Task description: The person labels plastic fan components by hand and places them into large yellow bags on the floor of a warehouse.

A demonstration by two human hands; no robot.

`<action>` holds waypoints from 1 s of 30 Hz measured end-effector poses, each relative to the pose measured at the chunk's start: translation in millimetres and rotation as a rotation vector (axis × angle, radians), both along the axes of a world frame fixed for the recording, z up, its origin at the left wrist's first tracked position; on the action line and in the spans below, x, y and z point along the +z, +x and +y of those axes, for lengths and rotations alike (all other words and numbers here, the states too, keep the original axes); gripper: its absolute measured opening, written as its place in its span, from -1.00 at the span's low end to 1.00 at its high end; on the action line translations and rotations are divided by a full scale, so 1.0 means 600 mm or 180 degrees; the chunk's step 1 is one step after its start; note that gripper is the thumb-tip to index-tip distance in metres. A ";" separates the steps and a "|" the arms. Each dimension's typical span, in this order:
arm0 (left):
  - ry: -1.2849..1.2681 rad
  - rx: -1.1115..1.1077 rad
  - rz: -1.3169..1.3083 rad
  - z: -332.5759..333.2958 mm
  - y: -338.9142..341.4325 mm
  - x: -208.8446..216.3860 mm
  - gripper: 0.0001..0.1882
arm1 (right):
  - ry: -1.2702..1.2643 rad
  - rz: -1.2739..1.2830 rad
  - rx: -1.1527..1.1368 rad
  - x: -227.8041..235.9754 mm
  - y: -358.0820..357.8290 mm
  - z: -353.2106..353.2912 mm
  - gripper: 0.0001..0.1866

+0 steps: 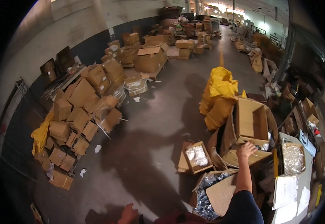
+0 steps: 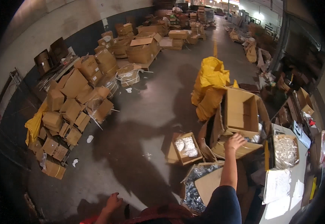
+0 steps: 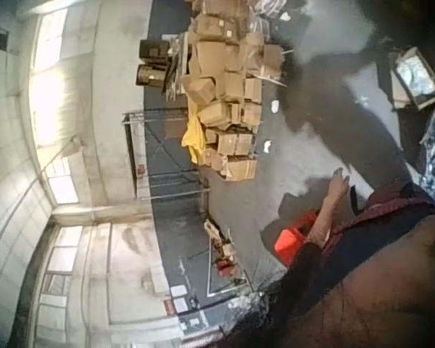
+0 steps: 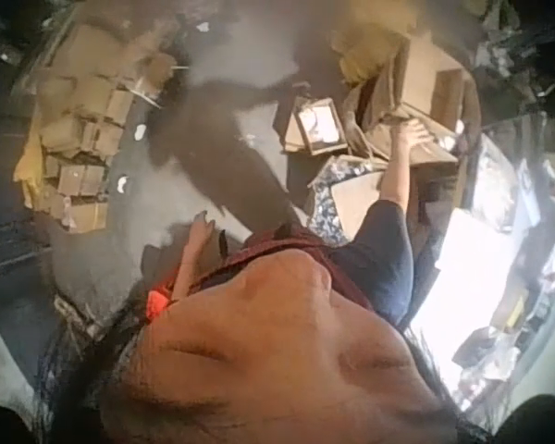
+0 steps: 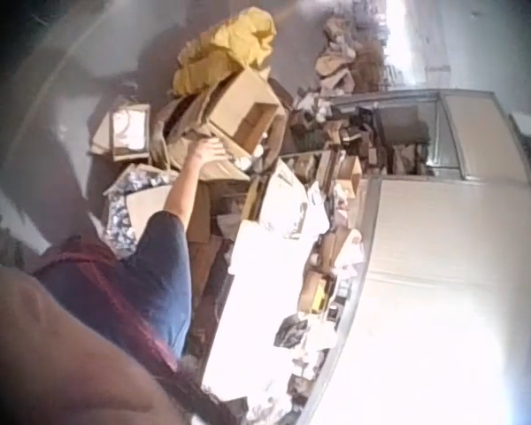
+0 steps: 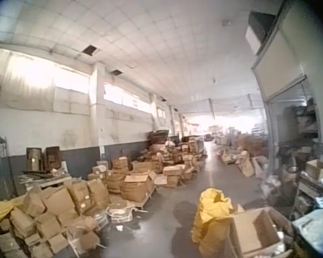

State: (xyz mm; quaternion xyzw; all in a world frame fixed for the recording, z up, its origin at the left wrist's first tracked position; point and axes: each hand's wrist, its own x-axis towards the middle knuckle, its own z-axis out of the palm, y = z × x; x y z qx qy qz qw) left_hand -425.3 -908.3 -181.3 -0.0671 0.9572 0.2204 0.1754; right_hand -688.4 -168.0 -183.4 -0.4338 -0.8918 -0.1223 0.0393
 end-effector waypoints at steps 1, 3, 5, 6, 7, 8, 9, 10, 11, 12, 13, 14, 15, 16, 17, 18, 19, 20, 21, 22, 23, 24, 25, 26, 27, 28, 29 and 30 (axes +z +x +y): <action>-0.0021 0.0024 -0.0008 -0.015 -0.020 -0.005 -0.34 | -0.0074 -0.0002 -0.0146 0.004 -0.001 0.003 -0.15; -0.0138 -0.0054 -0.0870 -0.049 -0.051 -0.013 -0.40 | 0.0151 0.0000 0.0083 0.015 0.018 -0.009 -0.15; -0.0029 -0.0041 -0.1146 -0.048 -0.077 -0.039 -0.40 | -0.0064 -0.0465 0.0060 0.051 0.029 -0.028 -0.13; 0.0091 -0.0040 -0.1413 -0.040 -0.103 -0.050 -0.40 | 0.0040 -0.0287 0.0101 0.039 0.034 -0.029 -0.12; 0.0254 -0.0495 -0.1645 -0.034 -0.139 -0.061 -0.37 | 0.0160 0.0002 0.0134 0.008 0.033 -0.018 -0.12; 0.0403 -0.0954 -0.1894 -0.024 -0.176 -0.068 -0.35 | 0.0211 0.0139 0.0069 -0.001 0.032 -0.025 -0.13; 0.0570 -0.1189 -0.2107 -0.012 -0.214 -0.067 -0.33 | 0.0250 0.0282 0.0023 0.002 0.024 -0.040 -0.15; 0.0661 -0.1657 -0.1984 -0.012 -0.251 -0.087 -0.32 | 0.0238 0.0448 0.0012 0.006 0.016 -0.051 -0.16; 0.0760 -0.2169 -0.1850 -0.008 -0.299 -0.105 -0.30 | 0.0187 0.0511 -0.0108 0.009 0.010 -0.051 -0.18; 0.0735 -0.2302 -0.1886 0.002 -0.355 -0.110 -0.30 | 0.0279 0.0607 -0.0208 0.002 0.009 -0.044 -0.19; 0.0686 -0.2461 -0.1777 0.011 -0.415 -0.113 -0.31 | 0.0370 0.0697 -0.0319 -0.009 0.009 -0.037 -0.21; 0.0620 -0.2625 -0.1660 0.022 -0.486 -0.104 -0.33 | 0.0477 0.0586 -0.0443 -0.019 -0.003 -0.034 -0.21; 0.0563 -0.2780 -0.1700 0.037 -0.552 -0.094 -0.33 | 0.0574 0.0466 -0.0575 -0.032 -0.013 -0.032 -0.22; 0.0177 -0.2770 -0.1580 0.049 -0.607 -0.077 -0.35 | 0.0117 0.0594 -0.0770 -0.028 -0.027 -0.031 -0.24; -0.0229 -0.2721 -0.1487 0.040 -0.646 -0.044 -0.38 | -0.0014 0.0313 -0.0929 0.007 -0.053 -0.054 -0.26; -0.0587 -0.2596 -0.1514 0.040 -0.712 -0.026 -0.41 | -0.0282 -0.0115 -0.1158 0.043 -0.088 -0.078 -0.29; -0.0892 -0.2569 -0.1517 0.057 -0.782 -0.014 -0.44 | -0.0144 0.0104 -0.1240 0.035 -0.070 -0.064 -0.27; -0.0499 -0.2572 -0.1189 0.065 -0.846 0.004 -0.45 | -0.0315 0.0200 -0.1386 0.042 -0.068 -0.062 -0.28; -0.0120 -0.2457 -0.0853 0.061 -0.899 0.027 -0.46 | -0.0681 0.0260 -0.1492 0.076 -0.090 -0.069 -0.29; 0.0114 -0.2150 -0.0716 0.063 -0.954 0.033 -0.48 | -0.0645 0.0109 -0.1502 0.064 -0.094 -0.065 -0.30; 0.0354 -0.1825 -0.0551 0.067 -1.009 0.032 -0.49 | -0.0598 -0.0014 -0.1492 0.050 -0.110 -0.054 -0.31; 0.0368 -0.1867 -0.0561 0.068 -1.062 0.026 -0.49 | -0.0490 -0.0229 -0.1420 0.039 -0.125 -0.055 -0.28; 0.0281 -0.1805 -0.0690 0.067 -1.110 0.024 -0.49 | -0.0547 -0.0550 -0.1460 0.038 -0.129 -0.057 -0.30; 0.0201 -0.1748 -0.0790 0.074 -1.165 0.013 -0.49 | -0.0532 -0.0573 -0.1721 0.034 -0.131 -0.066 -0.37; 0.0229 -0.1754 -0.0749 0.079 -1.218 -0.004 -0.49 | -0.0461 -0.0724 -0.1553 0.024 -0.133 -0.069 -0.43; 0.0410 -0.1596 -0.0962 0.062 -1.263 -0.016 -0.49 | -0.0644 0.0059 -0.1711 0.024 -0.160 -0.080 -0.43; 0.0604 -0.1464 -0.1233 0.047 -1.297 -0.030 -0.50 | -0.0463 0.0435 -0.1730 0.022 -0.181 -0.103 -0.45; 0.0680 -0.1613 -0.1254 0.030 -1.352 -0.081 -0.46 | -0.0153 0.0832 -0.1728 -0.002 -0.177 -0.102 -0.45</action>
